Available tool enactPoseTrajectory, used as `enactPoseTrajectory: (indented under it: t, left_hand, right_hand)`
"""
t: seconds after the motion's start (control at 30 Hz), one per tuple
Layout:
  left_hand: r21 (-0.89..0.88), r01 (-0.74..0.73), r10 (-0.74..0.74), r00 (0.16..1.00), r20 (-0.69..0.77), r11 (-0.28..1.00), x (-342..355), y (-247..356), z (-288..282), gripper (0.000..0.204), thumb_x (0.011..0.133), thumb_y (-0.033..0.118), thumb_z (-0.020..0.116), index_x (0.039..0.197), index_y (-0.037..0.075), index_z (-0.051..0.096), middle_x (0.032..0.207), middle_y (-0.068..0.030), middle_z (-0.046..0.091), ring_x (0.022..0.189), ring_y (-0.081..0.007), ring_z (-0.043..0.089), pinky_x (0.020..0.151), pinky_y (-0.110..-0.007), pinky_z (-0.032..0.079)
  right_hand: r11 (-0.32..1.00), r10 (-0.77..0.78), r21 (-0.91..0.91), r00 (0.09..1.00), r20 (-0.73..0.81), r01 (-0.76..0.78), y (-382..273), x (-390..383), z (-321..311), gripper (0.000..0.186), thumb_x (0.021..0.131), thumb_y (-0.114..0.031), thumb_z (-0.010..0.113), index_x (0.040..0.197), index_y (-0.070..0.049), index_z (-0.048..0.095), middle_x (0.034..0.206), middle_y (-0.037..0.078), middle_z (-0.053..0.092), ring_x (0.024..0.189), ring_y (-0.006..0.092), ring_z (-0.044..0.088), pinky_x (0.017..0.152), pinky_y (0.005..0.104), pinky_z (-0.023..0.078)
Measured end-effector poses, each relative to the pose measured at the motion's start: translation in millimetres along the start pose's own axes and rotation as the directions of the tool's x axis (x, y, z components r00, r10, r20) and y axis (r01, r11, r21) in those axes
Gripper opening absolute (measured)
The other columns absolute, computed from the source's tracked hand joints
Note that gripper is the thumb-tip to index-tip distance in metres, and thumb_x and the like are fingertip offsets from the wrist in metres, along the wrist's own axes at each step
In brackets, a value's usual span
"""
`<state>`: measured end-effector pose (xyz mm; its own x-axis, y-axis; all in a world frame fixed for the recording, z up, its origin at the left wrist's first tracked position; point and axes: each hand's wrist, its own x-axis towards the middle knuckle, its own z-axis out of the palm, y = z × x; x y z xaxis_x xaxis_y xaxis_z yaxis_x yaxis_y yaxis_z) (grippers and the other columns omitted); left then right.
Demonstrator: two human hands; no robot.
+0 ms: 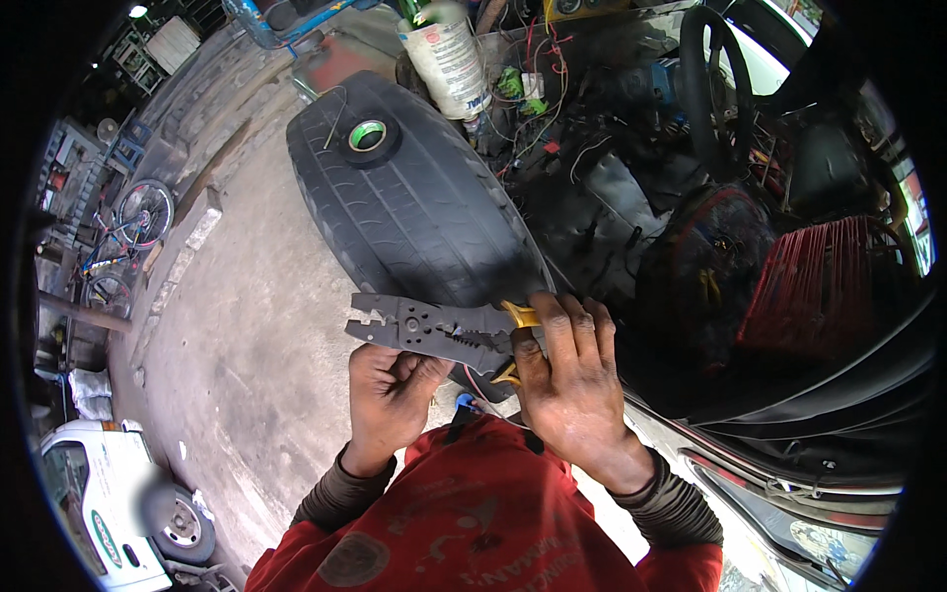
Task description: The person works inside a vehicle's dashboard area, using pliers and a screwdriver to strip, twist, and connect wires. They handle a small black connector and multiple colored wires, repeatedly adjusting connections near the steering column.
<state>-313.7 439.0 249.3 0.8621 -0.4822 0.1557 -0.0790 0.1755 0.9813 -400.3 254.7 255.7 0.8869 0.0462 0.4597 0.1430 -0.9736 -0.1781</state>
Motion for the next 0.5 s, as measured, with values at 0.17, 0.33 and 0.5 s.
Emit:
enactPoseTrajectory:
  t: [0.17, 0.33, 0.5]
  left_hand:
    - [0.095, 0.002, -0.001, 1.000, -0.014, 0.995, 1, 1, -5, 0.011, 0.096, -0.003, 0.071, 0.107, -0.005, 0.071, 0.076, 0.0045, 0.065, 0.061, 0.0021, 0.039, 0.053, -0.019, 0.029]
    - [0.155, 0.015, -0.010, 0.999, -0.031, 0.988, -3, -1, 0, 0.011, 0.096, 0.000, 0.072, 0.106, -0.004, 0.072, 0.080, 0.0027, 0.067, 0.063, 0.0018, 0.043, 0.054, -0.019, 0.032]
    - [0.155, -0.047, 0.060, 0.995, -0.076, 0.987, 1, -12, 8, 0.010, 0.095, 0.003, 0.074, 0.103, -0.004, 0.072, 0.081, -0.0018, 0.070, 0.072, -0.0047, 0.059, 0.065, -0.021, 0.046]
  right_hand:
    - [1.000, -0.017, -0.007, 1.000, -0.006, 0.017, -4, 4, 0, 0.034, 0.072, -0.009, 0.075, 0.103, 0.006, 0.070, 0.133, 0.023, 0.052, 0.121, 0.0411, 0.055, 0.105, 0.0605, 0.041]
    - [1.000, -0.004, -0.003, 1.000, 0.007, 0.004, -3, 2, -4, 0.042, 0.065, -0.013, 0.081, 0.101, 0.004, 0.070, 0.129, 0.022, 0.053, 0.117, 0.0398, 0.057, 0.102, 0.0562, 0.046]
    - [0.993, 0.034, 0.109, 0.996, 0.087, -0.043, 5, 0, -9, 0.038, 0.065, -0.011, 0.085, 0.095, 0.003, 0.067, 0.121, 0.019, 0.056, 0.101, 0.0364, 0.064, 0.084, 0.0462, 0.053]
